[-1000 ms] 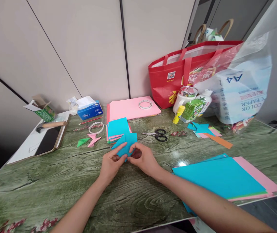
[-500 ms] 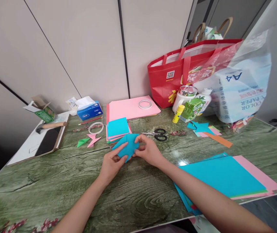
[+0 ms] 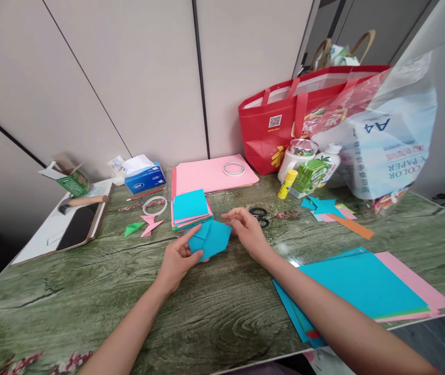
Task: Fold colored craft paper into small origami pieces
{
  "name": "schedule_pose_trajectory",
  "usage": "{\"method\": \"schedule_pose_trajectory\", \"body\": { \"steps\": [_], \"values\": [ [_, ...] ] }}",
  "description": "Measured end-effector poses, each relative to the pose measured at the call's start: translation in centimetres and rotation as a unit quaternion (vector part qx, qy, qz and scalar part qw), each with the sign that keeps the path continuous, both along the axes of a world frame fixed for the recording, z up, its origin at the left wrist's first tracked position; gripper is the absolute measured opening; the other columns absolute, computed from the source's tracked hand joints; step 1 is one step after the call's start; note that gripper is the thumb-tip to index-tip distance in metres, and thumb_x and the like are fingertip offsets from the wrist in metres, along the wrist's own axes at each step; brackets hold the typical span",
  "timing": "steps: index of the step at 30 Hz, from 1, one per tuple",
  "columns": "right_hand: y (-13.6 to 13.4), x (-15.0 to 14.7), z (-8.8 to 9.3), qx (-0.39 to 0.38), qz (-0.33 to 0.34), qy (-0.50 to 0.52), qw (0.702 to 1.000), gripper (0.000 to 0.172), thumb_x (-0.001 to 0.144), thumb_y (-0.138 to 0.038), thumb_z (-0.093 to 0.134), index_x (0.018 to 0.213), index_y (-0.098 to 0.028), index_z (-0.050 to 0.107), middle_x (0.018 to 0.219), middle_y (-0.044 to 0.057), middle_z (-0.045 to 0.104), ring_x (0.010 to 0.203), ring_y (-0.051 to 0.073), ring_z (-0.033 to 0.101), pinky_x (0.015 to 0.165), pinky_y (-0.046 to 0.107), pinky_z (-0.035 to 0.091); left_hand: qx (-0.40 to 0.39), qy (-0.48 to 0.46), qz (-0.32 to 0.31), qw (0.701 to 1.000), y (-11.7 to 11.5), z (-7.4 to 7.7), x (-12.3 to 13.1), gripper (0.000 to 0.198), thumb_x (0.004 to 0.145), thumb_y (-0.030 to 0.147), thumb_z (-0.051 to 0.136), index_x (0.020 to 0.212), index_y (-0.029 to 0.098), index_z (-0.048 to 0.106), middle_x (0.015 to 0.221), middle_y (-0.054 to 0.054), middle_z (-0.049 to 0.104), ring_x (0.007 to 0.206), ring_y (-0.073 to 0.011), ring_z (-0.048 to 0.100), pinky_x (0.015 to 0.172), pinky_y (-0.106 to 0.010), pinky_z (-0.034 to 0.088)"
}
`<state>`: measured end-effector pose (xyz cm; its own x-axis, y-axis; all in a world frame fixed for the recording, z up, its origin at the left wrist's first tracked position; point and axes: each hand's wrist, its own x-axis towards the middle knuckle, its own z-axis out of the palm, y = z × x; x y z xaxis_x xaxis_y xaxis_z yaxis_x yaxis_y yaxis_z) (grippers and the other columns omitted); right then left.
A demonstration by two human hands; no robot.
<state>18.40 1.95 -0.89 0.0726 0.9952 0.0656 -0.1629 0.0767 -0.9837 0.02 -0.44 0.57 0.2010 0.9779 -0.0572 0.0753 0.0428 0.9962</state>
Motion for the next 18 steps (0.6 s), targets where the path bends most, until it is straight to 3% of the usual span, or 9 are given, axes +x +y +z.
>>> {"method": "schedule_pose_trajectory", "body": {
  "steps": [4,10,13,15,18],
  "values": [
    [-0.3,-0.1,0.6,0.007,0.025,-0.008,1.0,0.014,0.07,-0.028,0.055,0.079,-0.02,0.049,0.088,0.004,0.063,0.076,0.017,0.062,0.064,0.029,0.049,-0.017,-0.042,-0.038,0.998,-0.1,0.3,0.3,0.074,0.063,0.022,0.067,0.131,0.018,0.037,0.075,-0.002,0.062,0.056,-0.0101,0.047,0.048,-0.023,0.048],
    [-0.8,-0.5,0.3,0.021,0.121,-0.061,0.991,0.007,0.065,-0.022,0.059,0.069,-0.017,0.057,0.068,-0.001,0.061,0.06,0.012,0.056,0.055,0.023,0.041,0.016,-0.029,0.0,0.999,0.1,0.1,0.0,0.086,0.063,0.021,0.067,0.136,0.023,0.023,0.102,-0.008,0.062,0.057,-0.0101,0.054,0.042,-0.018,0.045],
    [-1.0,-0.7,0.2,0.019,0.125,-0.077,0.989,0.007,0.066,-0.022,0.058,0.066,-0.016,0.061,0.061,-0.002,0.059,0.052,0.01,0.05,0.049,0.021,0.037,0.037,-0.054,0.044,0.997,0.4,-0.1,-0.1,0.082,0.064,0.021,0.068,0.134,0.023,0.027,0.111,-0.01,0.059,0.085,-0.0175,0.059,0.063,-0.022,0.05],
    [-1.0,-0.9,0.0,0.014,0.105,-0.074,0.992,0.009,0.067,-0.023,0.058,0.07,-0.015,0.063,0.064,-0.001,0.06,0.052,0.01,0.05,0.048,0.021,0.037,0.057,-0.086,0.083,0.991,0.5,-0.1,0.0,0.076,0.067,0.022,0.067,0.133,0.024,0.03,0.12,-0.011,0.054,0.105,-0.0202,0.051,0.077,-0.025,0.047],
    [-1.1,-1.1,-0.3,0.008,0.077,-0.06,0.995,0.013,0.068,-0.025,0.058,0.075,-0.016,0.064,0.068,0.001,0.061,0.055,0.011,0.051,0.049,0.022,0.041,0.047,-0.125,0.102,0.986,0.4,0.2,0.3,0.071,0.071,0.026,0.063,0.133,0.028,0.029,0.126,-0.01,0.049,0.11,-0.0205,0.048,0.078,-0.026,0.046]
  ]
}}
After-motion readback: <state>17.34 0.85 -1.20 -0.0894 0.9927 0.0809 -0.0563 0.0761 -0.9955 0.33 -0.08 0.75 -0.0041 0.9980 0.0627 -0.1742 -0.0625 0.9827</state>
